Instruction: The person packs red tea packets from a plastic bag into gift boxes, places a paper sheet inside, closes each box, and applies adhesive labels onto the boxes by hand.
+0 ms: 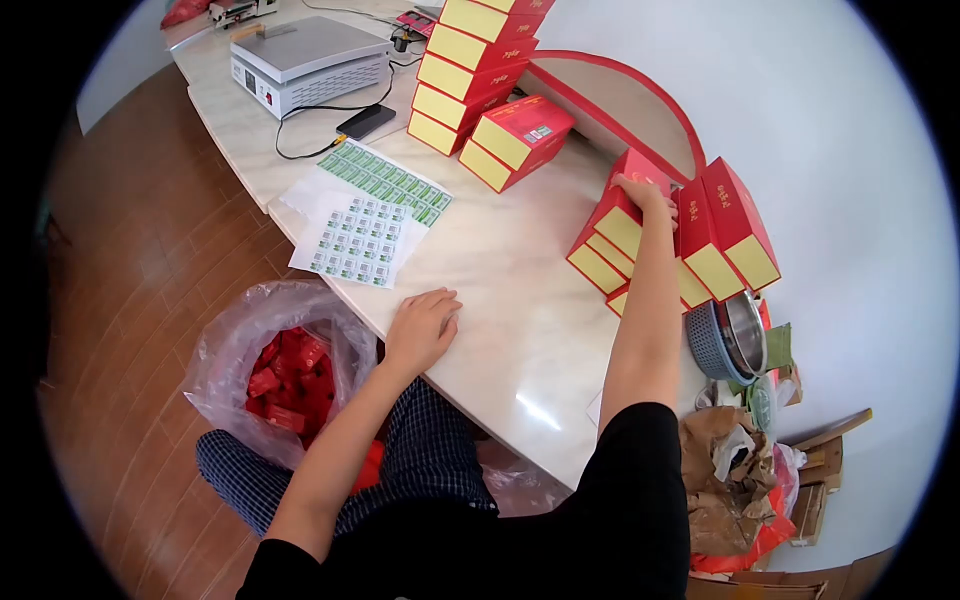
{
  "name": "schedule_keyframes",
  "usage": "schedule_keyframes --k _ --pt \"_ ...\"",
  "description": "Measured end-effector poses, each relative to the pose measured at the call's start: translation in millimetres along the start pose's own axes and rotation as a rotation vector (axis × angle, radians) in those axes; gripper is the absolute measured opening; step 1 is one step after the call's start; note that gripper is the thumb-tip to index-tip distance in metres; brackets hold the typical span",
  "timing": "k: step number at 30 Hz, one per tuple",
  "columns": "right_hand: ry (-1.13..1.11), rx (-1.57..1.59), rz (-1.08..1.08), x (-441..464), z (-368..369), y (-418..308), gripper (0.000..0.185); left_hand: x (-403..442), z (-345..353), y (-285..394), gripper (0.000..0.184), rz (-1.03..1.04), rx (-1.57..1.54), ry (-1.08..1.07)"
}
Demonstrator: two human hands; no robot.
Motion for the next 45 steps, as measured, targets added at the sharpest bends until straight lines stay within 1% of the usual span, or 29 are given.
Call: schedule_keyframes --k 3,4,6,7,9,12,14,15,17,18,19,21,22,23,24,25,26,28,29,31,32,33,35,36,38,39,41,43,45 --pt "0.052 0.063 -0.086 -32 2 -11 0.105 -1 -5 -3 0.027 -0.055 -0.055 0.031" --pt "0.127 0.04 -0.156 -70 -3 -21 0.102 0 -9 -4 0.027 -0.057 -0.066 0.046" --pt "0.278 -0.05 -0.292 -157 7 -40 0.098 -1 -9 -21 0.035 -0.196 -0.325 0.041" --pt "0.351 -0.117 -0.352 -190 19 -45 0.098 0 -8 -22 0.035 -0.191 -0.338 0.033" --pt "0.418 -0.184 -0.491 -240 59 -50 0.101 -2 -11 -32 0.042 -0.231 -0.533 0.119" --pt "0.292 -0.111 -0.491 -280 110 -43 0.105 -1 -7 -30 0.046 -0.21 -0.54 0.065" --pt "0.28 -0.027 -0.36 -288 120 -32 0.097 -3 -12 -27 0.048 -0.216 -0.539 0.036" --pt "0.272 -0.028 -0.361 -288 120 -29 0.097 -3 -15 -29 0.048 -0.224 -0.536 0.034" --pt "-0.025 0.271 -0.321 -280 132 -11 0.082 -5 -12 -33 0.05 -0.274 -0.749 -0.004" --pt "-0.089 0.271 -0.341 -281 135 -8 0.066 -4 -14 -35 0.051 -0.28 -0.907 0.051" --pt "-0.08 0.26 -0.349 -278 126 -3 0.066 -8 -19 -39 0.051 -0.275 -0.916 0.063" --pt "-0.002 0.391 -0.374 -273 101 8 0.056 -31 -48 -53 0.063 -0.372 -1.006 0.229" --pt "0.159 0.425 -0.452 -266 91 11 0.049 -42 -65 -54 0.06 -0.403 -1.001 0.298" --pt "0.216 0.459 -0.457 -257 90 17 0.053 -53 -79 -54 0.057 -0.438 -0.995 0.371" --pt "0.171 0.578 -0.491 -237 106 23 0.054 -60 -91 -52 0.048 -0.414 -0.988 0.41" --pt "0.126 0.696 -0.529 -217 121 28 0.055 -66 -93 -46 0.048 -0.43 -0.972 0.409" --pt "0.11 0.702 -0.531 -204 126 28 0.055 -67 -90 -33 0.044 -0.412 -0.892 0.36" --pt "-0.227 1.094 -0.42 -180 152 25 0.056 -67 -77 -15 0.045 -0.375 -0.706 0.242" --pt "-0.235 1.1 -0.422 -175 157 21 0.056 -68 -71 -3 0.048 -0.365 -0.627 0.187" --pt "-0.388 1.172 -0.424 -169 177 12 0.055 -64 -60 17 0.047 -0.391 -0.647 0.138" --pt "-0.429 1.162 -0.465 -169 182 6 0.05 -63 -59 18 0.044 -0.342 -0.533 0.167" --pt "-0.432 1.17 -0.457 -169 186 10 0.05 -62 -55 14 0.044 -0.345 -0.527 0.159" --pt "-0.379 1.164 -0.475 -176 181 20 0.039 -59 -52 -1 0.038 -0.411 -0.543 0.16" --pt "-0.381 1.168 -0.464 -184 180 27 0.039 -54 -60 -3 0.034 -0.43 -0.487 0.168" --pt "-0.26 1.001 -0.422 -199 172 50 0.03 -48 -64 -16 0.029 -0.466 -0.538 0.236" --pt "-0.258 1.005 -0.411 -207 172 61 0.03 -45 -67 -23 0.028 -0.49 -0.533 0.239" --pt "-0.244 1.024 -0.47 -228 170 79 0.03 -39 -63 -38 0.026 -0.523 -0.572 0.177" --pt "-0.239 1.016 -0.457 -248 168 96 0.031 -28 -68 -39 0.023 -0.533 -0.533 0.068" --pt "-0.243 1.003 -0.443 -265 163 99 0.032 -3 -93 8 0.027 -0.127 0.099 0.034"
Point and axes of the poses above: each hand's wrist, its own x-axis towards the middle knuckle, its own z-axis out of the palm, y = z × x, the point moved 9 cm from there along x, towards the middle knuckle, and after that the axes turned 3 degrees about z, right-handed, at the moved point
